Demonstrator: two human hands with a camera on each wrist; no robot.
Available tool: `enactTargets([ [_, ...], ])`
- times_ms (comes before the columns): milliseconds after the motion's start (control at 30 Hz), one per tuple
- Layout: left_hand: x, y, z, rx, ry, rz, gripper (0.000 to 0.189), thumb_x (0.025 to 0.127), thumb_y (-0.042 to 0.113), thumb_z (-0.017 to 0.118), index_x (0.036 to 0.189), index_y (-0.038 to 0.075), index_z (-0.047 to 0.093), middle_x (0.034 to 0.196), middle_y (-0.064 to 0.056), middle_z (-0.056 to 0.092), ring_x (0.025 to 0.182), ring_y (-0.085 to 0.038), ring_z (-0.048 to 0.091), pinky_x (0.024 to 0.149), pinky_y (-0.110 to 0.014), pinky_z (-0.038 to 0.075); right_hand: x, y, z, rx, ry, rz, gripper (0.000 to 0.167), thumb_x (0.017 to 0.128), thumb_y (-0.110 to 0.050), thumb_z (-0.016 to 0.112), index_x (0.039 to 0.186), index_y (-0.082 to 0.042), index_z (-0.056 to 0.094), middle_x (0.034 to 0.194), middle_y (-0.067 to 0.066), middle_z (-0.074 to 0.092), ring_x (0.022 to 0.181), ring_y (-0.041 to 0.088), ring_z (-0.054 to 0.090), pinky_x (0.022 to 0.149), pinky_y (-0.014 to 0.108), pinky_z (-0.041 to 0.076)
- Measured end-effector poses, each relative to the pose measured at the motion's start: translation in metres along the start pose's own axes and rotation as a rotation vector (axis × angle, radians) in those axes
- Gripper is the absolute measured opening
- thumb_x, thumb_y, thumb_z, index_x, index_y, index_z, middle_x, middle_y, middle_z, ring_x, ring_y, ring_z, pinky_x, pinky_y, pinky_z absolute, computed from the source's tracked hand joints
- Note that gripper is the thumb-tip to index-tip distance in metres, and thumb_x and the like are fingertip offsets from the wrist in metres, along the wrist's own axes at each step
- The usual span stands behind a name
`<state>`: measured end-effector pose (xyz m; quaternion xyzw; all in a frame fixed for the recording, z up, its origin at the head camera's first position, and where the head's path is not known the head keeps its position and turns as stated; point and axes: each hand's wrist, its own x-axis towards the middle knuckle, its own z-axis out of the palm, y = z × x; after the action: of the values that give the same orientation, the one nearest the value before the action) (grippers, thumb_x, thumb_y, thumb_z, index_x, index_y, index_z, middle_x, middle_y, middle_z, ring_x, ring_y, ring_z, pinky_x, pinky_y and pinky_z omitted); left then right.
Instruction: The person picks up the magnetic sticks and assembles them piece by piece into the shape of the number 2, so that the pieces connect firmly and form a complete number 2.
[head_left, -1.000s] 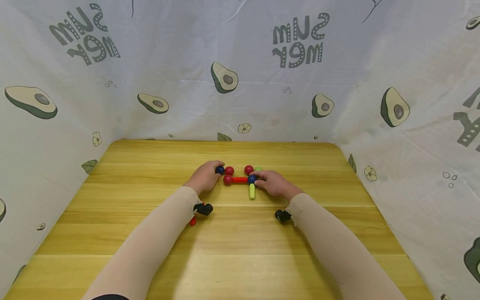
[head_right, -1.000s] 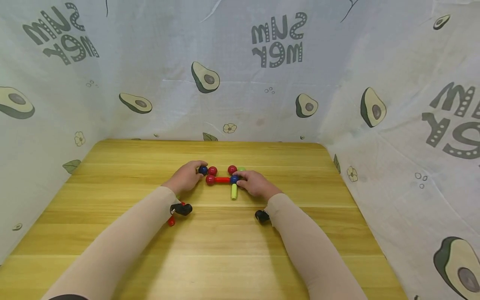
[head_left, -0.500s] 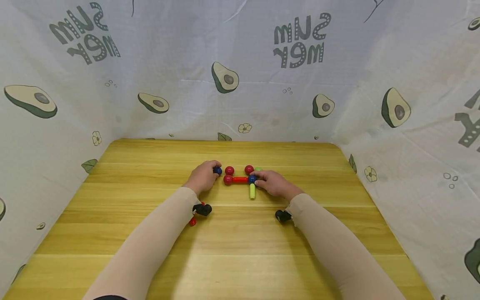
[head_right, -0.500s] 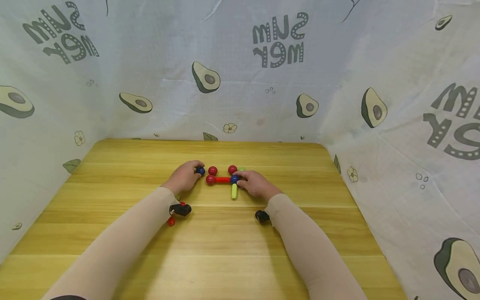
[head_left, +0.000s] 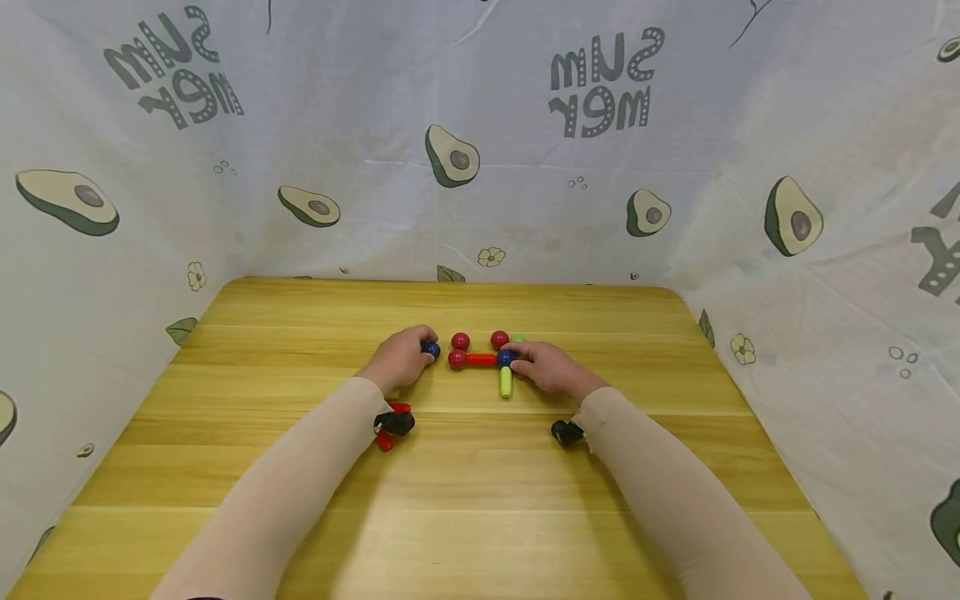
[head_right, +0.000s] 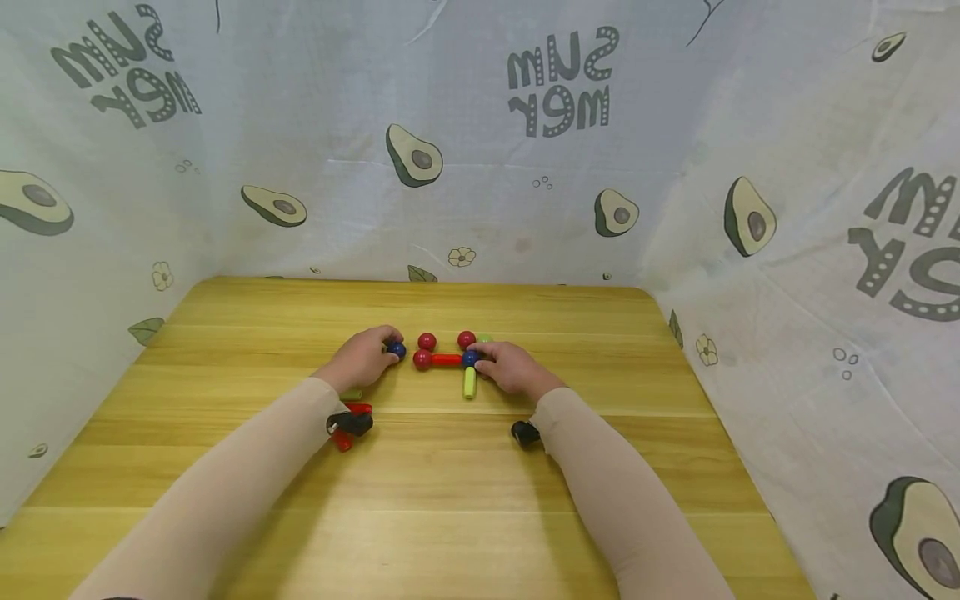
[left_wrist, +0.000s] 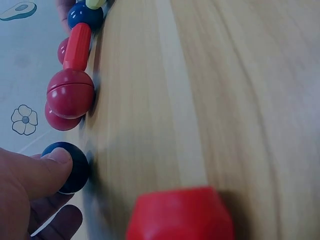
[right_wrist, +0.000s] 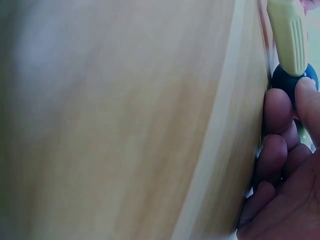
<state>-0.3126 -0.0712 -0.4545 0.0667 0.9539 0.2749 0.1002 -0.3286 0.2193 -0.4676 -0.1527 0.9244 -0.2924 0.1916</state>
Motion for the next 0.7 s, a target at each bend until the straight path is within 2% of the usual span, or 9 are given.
enactTargets([
  [167, -0.007, -0.003, -0.003, -0.011, -0.021, -0.002, 0.033, 0.106, 0.022, 0.065, 0.139, 0.014, 0.061, 0.144, -0.013, 0.063, 0.129, -0.032, 0.061, 0.115, -0.050, 0.047, 0.000, -0.001, 0.000, -0.005, -0.003, -0.005, 0.045, 0.113, -0.025, 0.051, 0.158, -0.021, 0.050, 0.161, 0.020, 0.048, 0.130, 0.031, 0.053, 0.121, 0.054, 0.039],
  [300, -0.014, -0.001, -0.004, -0.015, -0.028, 0.018, 0.033, 0.106, 0.023, 0.066, 0.137, 0.014, 0.062, 0.143, -0.012, 0.064, 0.127, -0.030, 0.062, 0.115, -0.049, 0.047, -0.001, 0.000, 0.000, -0.006, -0.005, -0.003, 0.045, 0.113, -0.025, 0.051, 0.158, -0.021, 0.051, 0.160, 0.020, 0.049, 0.128, 0.031, 0.053, 0.121, 0.055, 0.038],
  [500, -0.027, 0.005, -0.004, 0.005, -0.055, 0.095, 0.034, 0.104, 0.023, 0.069, 0.136, 0.014, 0.064, 0.140, -0.010, 0.066, 0.123, -0.027, 0.063, 0.113, -0.048, 0.049, 0.000, 0.002, 0.000, -0.025, -0.007, -0.021, 0.045, 0.113, -0.025, 0.051, 0.157, -0.020, 0.051, 0.157, 0.020, 0.052, 0.118, 0.030, 0.054, 0.115, 0.051, 0.044],
  [700, -0.036, 0.014, 0.006, 0.015, -0.083, 0.177, 0.030, 0.102, 0.023, 0.071, 0.132, 0.017, 0.066, 0.132, -0.006, 0.067, 0.113, -0.025, 0.062, 0.108, -0.044, 0.051, 0.002, 0.002, -0.001, -0.044, -0.012, -0.038, 0.045, 0.113, -0.025, 0.050, 0.157, -0.019, 0.051, 0.154, 0.019, 0.055, 0.114, 0.029, 0.054, 0.109, 0.048, 0.045],
])
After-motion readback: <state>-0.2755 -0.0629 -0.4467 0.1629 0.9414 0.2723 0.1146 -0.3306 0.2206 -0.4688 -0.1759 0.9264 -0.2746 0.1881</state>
